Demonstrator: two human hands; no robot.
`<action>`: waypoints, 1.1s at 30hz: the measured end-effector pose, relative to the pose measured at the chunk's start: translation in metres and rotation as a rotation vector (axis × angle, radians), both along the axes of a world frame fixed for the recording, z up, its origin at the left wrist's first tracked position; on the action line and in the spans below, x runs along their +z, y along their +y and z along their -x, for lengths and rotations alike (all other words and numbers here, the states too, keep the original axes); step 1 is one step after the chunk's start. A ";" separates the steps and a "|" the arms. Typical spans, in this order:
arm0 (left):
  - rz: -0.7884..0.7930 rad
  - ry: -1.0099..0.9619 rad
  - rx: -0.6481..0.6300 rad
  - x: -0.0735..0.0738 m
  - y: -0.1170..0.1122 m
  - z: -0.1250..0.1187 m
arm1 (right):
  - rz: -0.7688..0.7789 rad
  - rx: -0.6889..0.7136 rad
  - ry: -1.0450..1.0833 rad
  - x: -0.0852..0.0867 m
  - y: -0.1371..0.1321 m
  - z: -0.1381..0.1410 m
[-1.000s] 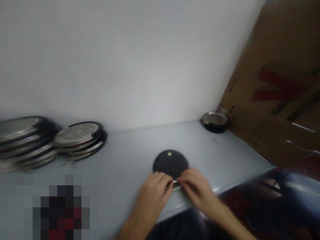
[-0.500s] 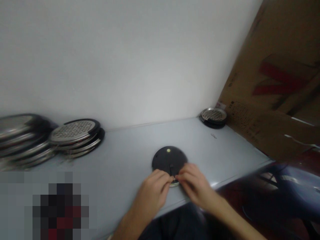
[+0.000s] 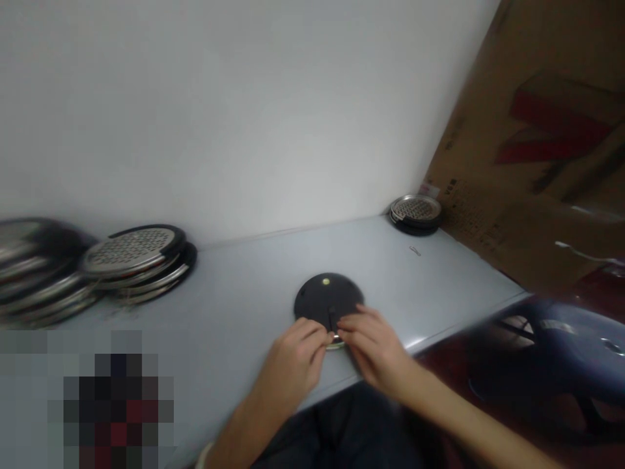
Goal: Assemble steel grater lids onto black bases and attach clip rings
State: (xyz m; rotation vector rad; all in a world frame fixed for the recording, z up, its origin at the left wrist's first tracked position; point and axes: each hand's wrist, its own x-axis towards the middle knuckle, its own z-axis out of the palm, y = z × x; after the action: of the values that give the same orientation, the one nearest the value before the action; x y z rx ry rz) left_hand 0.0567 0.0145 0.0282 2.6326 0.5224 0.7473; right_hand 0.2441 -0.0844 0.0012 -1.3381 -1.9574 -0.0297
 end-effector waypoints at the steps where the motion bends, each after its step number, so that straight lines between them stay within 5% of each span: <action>1: -0.012 -0.001 -0.004 -0.001 0.000 0.000 | 0.001 0.004 -0.006 0.000 0.000 -0.001; 11: -0.056 0.067 0.087 -0.010 -0.010 -0.006 | 0.007 0.040 0.010 -0.005 -0.004 -0.010; 17: 0.031 0.374 0.166 0.012 -0.009 -0.014 | 0.055 0.005 0.024 -0.002 -0.001 -0.012; 21: -0.043 0.570 0.188 0.026 -0.011 -0.019 | 0.160 0.015 0.077 0.011 -0.004 -0.017; 24: -0.034 0.578 0.208 0.031 -0.014 -0.021 | 0.255 0.025 0.304 0.024 -0.007 -0.014; 29: -0.207 0.519 0.219 0.025 -0.014 -0.021 | 0.397 -0.018 0.763 0.049 -0.006 0.006; 33: -0.414 0.316 0.223 0.017 -0.002 -0.011 | 0.332 0.030 0.882 0.073 -0.001 0.030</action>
State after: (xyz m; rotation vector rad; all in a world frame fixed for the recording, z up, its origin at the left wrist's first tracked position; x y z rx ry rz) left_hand 0.0682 0.0128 0.0452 3.1423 0.8372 0.5485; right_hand 0.2136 -0.0849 0.0740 -1.2177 -1.2442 0.7950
